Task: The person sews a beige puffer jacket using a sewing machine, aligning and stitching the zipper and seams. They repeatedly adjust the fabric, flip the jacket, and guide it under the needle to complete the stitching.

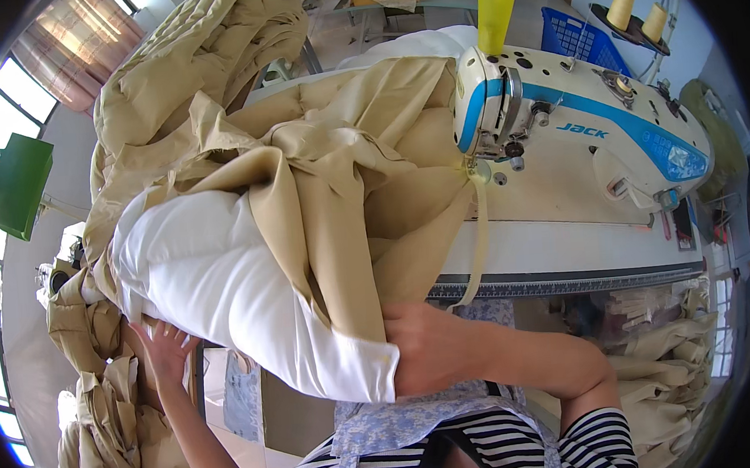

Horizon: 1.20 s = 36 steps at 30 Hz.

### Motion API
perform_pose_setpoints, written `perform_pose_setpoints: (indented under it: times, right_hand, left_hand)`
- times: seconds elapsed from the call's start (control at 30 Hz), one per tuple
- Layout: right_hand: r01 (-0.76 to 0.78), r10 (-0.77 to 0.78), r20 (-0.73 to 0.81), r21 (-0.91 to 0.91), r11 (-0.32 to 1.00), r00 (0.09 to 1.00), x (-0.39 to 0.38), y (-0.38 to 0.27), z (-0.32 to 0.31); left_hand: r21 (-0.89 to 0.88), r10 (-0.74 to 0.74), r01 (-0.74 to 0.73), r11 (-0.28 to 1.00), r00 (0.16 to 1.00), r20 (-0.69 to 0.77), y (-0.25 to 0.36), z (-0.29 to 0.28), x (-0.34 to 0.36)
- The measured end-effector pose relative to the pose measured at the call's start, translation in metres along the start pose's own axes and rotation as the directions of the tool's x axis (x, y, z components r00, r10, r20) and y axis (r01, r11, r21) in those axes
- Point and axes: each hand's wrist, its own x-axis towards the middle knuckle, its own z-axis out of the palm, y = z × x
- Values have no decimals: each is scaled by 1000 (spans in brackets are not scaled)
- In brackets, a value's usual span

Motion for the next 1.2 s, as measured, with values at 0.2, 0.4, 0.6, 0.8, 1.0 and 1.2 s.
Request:
perform_pose_setpoints:
  times: [0.2, 0.4, 0.6, 0.8, 1.0, 1.2]
  right_hand:
    - [-183, 187, 36, -108, 977, 982, -44, -11, 61]
    - [-288, 335, 207, -227, 930, 919, -45, 8, 85]
    - [-429, 448, 432, -146, 891, 783, -49, 12, 63]
    - [-762, 711, 295, 109, 638, 638, -93, 1, 33]
    - [-807, 963, 180, 588, 60, 203, -146, -26, 28]
    - [-735, 955, 233, 678, -24, 183, -141, -12, 51]
  left_hand:
    - [42, 492, -496, 867, 867, 85, 84, 65, 166]
    - [874, 497, -446, -192, 724, 479, 191, 279, 95]
    - [-318, 155, -920, -227, -357, 921, -41, 383, -59]
    - [567, 206, -817, -102, 541, 816, -98, 326, 54]
    - [368, 273, -803, -469, 264, 925, -63, 307, 9]
    - [-141, 22, -940, -312, -156, 988, -79, 360, -58]
